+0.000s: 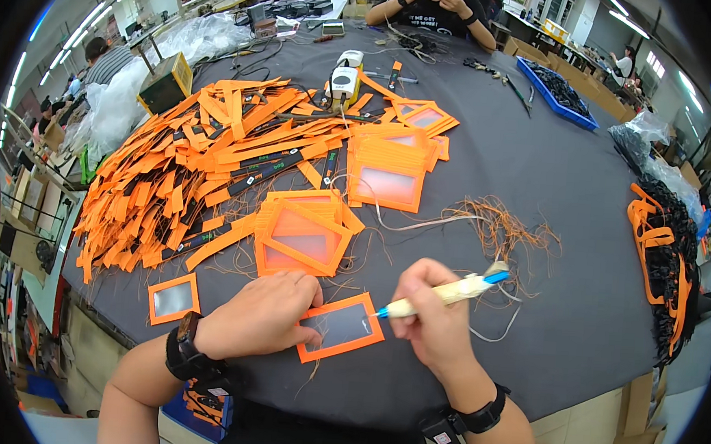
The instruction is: The person walks through a factory floor and sits at a workstation. They pick up orange plastic frames and a syringe-like tool, then apply a substance along the edges of the frames. The person repeatedly handles the frames and the tool, working on multiple units.
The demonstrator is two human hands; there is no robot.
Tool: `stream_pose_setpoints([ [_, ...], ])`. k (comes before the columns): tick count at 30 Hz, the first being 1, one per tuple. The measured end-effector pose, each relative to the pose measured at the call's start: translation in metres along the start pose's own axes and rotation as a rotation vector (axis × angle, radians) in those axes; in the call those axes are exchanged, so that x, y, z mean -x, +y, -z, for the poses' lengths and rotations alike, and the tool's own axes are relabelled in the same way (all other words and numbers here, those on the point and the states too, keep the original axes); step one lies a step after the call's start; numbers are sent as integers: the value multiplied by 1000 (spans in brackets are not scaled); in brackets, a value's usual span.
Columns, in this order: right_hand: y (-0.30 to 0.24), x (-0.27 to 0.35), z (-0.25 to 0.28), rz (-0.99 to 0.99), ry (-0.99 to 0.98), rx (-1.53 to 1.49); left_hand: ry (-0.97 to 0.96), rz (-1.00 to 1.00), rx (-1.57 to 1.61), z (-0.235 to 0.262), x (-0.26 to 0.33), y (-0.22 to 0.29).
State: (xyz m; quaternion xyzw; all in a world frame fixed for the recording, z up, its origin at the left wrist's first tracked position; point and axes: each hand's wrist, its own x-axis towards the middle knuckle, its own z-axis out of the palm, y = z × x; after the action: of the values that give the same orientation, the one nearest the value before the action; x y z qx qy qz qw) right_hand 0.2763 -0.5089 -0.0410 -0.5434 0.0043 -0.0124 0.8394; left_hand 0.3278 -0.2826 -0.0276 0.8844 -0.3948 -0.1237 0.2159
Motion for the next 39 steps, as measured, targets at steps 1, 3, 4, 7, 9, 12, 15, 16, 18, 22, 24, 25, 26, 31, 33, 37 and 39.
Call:
stream_pose_setpoints([
  [1,-4,-2,3,64,22,-50,-8,10,-8,2,-1,0],
  [3,-10,-6,15,167,45,-97,7,24,53,4,-1,1],
  [4,-14,-8,15,214,66,-107,17,29,79,7,-2,1],
  [7,-23,-9,17,352,103,-159,-27,164,313,34,-9,5],
  [9,-31,-8,13,397,196,17,117,194,729,36,-18,-1],
  [12,-41,-7,3,393,202,285,223,167,1124,32,-22,-7],
  [15,-45,-10,-7,379,35,307,272,149,1261,26,-25,-1],
  [16,-44,-12,-8,336,-7,243,266,151,1282,21,-24,-2],
  [18,-40,-18,-8,247,-95,113,256,159,1322,13,-23,-5],
  [22,-16,-26,-7,17,-77,-102,251,176,1344,1,-22,-8],
  [24,3,-24,-2,-7,-51,-176,268,191,1315,-4,-24,-9],
  [25,9,-22,-1,-27,-41,-160,274,194,1304,-5,-24,-9],
  [26,13,-21,1,-46,-31,-144,280,196,1293,-6,-24,-9],
  [31,15,-21,-8,-47,16,-75,276,218,1287,-8,-24,-12],
  [33,14,-19,-9,-23,26,-29,279,232,1269,-7,-24,-10],
  [37,15,-19,-7,-36,23,35,285,252,1250,-8,-25,-10],
  [39,17,-19,-6,-41,17,39,282,249,1262,-9,-25,-11],
])
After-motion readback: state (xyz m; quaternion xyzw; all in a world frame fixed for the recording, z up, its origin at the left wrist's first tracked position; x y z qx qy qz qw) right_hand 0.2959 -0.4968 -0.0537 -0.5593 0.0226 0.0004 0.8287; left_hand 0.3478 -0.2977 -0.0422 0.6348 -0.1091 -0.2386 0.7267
